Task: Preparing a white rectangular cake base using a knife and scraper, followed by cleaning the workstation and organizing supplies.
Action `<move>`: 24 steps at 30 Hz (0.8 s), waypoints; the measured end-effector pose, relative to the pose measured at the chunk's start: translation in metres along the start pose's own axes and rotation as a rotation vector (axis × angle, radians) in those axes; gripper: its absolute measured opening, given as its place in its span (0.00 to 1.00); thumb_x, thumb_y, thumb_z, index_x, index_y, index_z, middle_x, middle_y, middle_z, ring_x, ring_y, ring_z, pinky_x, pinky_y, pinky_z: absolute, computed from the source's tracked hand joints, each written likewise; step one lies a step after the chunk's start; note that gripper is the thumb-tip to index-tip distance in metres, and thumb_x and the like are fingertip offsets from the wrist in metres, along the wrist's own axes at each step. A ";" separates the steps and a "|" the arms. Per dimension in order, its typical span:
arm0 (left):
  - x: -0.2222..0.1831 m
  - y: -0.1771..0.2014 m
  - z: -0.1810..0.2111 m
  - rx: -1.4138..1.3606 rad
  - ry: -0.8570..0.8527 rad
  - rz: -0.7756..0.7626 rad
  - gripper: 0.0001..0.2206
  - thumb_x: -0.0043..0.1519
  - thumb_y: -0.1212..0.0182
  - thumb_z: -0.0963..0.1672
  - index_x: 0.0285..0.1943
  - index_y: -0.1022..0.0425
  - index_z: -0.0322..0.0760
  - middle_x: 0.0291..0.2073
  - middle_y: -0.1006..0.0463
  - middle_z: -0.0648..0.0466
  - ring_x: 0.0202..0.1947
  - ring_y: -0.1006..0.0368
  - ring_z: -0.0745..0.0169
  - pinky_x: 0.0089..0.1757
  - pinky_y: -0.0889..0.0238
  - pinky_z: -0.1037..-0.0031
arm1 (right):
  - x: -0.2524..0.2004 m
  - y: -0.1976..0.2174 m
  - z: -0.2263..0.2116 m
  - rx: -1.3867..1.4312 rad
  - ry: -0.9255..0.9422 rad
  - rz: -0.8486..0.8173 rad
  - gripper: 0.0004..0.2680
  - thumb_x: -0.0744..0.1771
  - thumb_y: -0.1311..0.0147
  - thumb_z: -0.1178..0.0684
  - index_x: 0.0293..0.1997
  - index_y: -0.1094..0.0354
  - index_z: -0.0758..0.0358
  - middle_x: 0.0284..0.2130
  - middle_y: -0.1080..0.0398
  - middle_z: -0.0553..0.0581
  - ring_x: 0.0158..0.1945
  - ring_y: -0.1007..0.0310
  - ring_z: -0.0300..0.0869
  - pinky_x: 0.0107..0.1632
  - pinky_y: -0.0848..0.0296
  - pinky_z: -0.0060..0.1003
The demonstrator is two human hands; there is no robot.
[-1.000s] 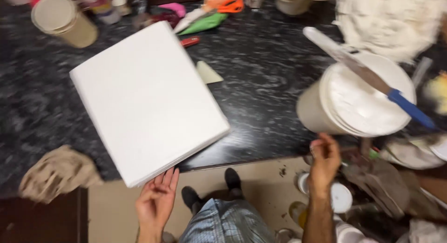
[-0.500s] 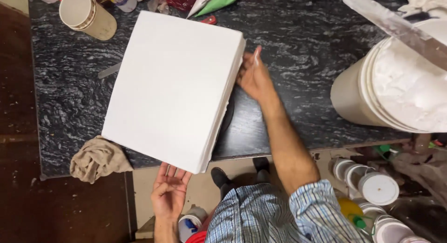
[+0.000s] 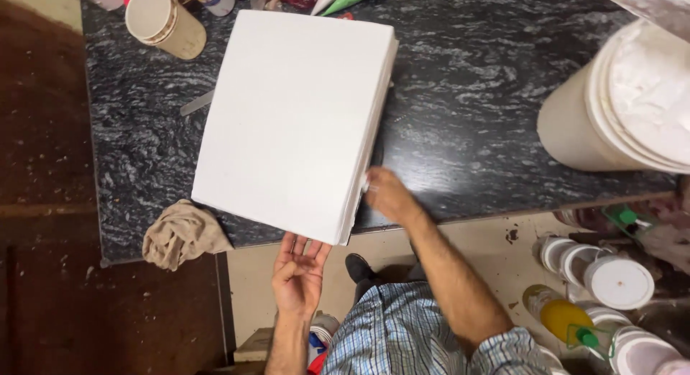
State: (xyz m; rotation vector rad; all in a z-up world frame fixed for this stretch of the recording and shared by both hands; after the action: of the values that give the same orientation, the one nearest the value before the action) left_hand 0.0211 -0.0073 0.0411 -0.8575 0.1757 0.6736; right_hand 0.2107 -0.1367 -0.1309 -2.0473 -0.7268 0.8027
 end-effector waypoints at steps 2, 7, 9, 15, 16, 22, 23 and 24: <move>0.001 0.000 -0.005 -0.040 0.008 -0.005 0.34 0.45 0.53 0.34 0.68 0.42 0.22 0.62 0.35 0.34 0.65 0.36 0.30 0.65 0.44 0.43 | -0.025 0.016 0.042 -0.126 -0.065 -0.046 0.06 0.71 0.46 0.56 0.48 0.27 0.69 0.39 0.23 0.56 0.39 0.25 0.40 0.44 0.26 0.37; 0.003 0.006 -0.002 -0.065 0.019 -0.008 0.31 0.47 0.52 0.34 0.65 0.38 0.24 0.58 0.32 0.39 0.65 0.36 0.32 0.66 0.47 0.43 | -0.097 -0.049 0.025 -0.464 0.003 -0.203 0.12 0.64 0.36 0.60 0.51 0.28 0.70 0.41 0.25 0.55 0.45 0.25 0.40 0.48 0.26 0.36; 0.008 0.015 0.001 -0.096 0.034 -0.043 0.30 0.48 0.52 0.34 0.65 0.36 0.24 0.56 0.31 0.42 0.64 0.36 0.34 0.66 0.48 0.42 | -0.129 -0.078 -0.026 -0.478 0.064 -0.230 0.17 0.61 0.32 0.59 0.54 0.31 0.67 0.45 0.27 0.54 0.49 0.26 0.39 0.49 0.26 0.36; 0.019 0.029 0.020 0.038 0.044 0.045 0.34 0.46 0.54 0.34 0.69 0.38 0.26 0.61 0.30 0.44 0.65 0.34 0.40 0.66 0.43 0.47 | -0.255 -0.093 -0.213 -1.257 0.814 0.049 0.34 0.59 0.31 0.33 0.68 0.39 0.62 0.63 0.38 0.59 0.66 0.35 0.51 0.60 0.21 0.44; 0.022 0.034 0.021 0.033 0.005 0.053 0.35 0.46 0.54 0.33 0.71 0.39 0.26 0.63 0.31 0.44 0.66 0.35 0.41 0.66 0.42 0.50 | -0.275 -0.082 -0.237 -0.794 1.130 0.024 0.34 0.62 0.38 0.27 0.68 0.41 0.62 0.60 0.34 0.59 0.60 0.32 0.48 0.58 0.24 0.44; 0.042 0.154 0.000 -0.167 -0.150 0.068 0.37 0.51 0.53 0.33 0.78 0.44 0.26 0.70 0.33 0.41 0.70 0.37 0.46 0.66 0.43 0.64 | -0.290 0.060 -0.278 -0.668 1.428 0.641 0.29 0.70 0.43 0.39 0.74 0.54 0.64 0.53 0.36 0.59 0.53 0.34 0.45 0.56 0.34 0.40; 0.046 0.163 -0.007 -0.246 -0.178 0.033 0.37 0.51 0.52 0.33 0.77 0.45 0.25 0.70 0.34 0.41 0.71 0.37 0.45 0.66 0.44 0.63 | -0.277 0.091 -0.278 -0.857 1.210 1.080 0.26 0.72 0.44 0.44 0.73 0.55 0.67 0.53 0.36 0.60 0.53 0.34 0.45 0.58 0.34 0.40; 0.053 0.144 -0.015 -0.253 -0.187 0.027 0.37 0.51 0.52 0.33 0.77 0.45 0.25 0.70 0.34 0.41 0.71 0.37 0.45 0.66 0.44 0.63 | -0.275 0.085 -0.278 -0.858 1.219 1.069 0.26 0.72 0.44 0.44 0.73 0.55 0.67 0.53 0.36 0.60 0.53 0.34 0.45 0.58 0.34 0.40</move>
State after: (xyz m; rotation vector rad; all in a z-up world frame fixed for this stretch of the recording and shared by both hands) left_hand -0.0245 0.0734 -0.0822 -1.0293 -0.0678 0.8082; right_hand 0.2617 -0.5083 0.0091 -3.0606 0.9545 -0.5049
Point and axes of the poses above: each hand's wrist, its own x-axis towards the middle knuckle, its own y-axis out of the back of the hand, z = x × y, the point moved 1 cm from there along x, towards the middle knuckle
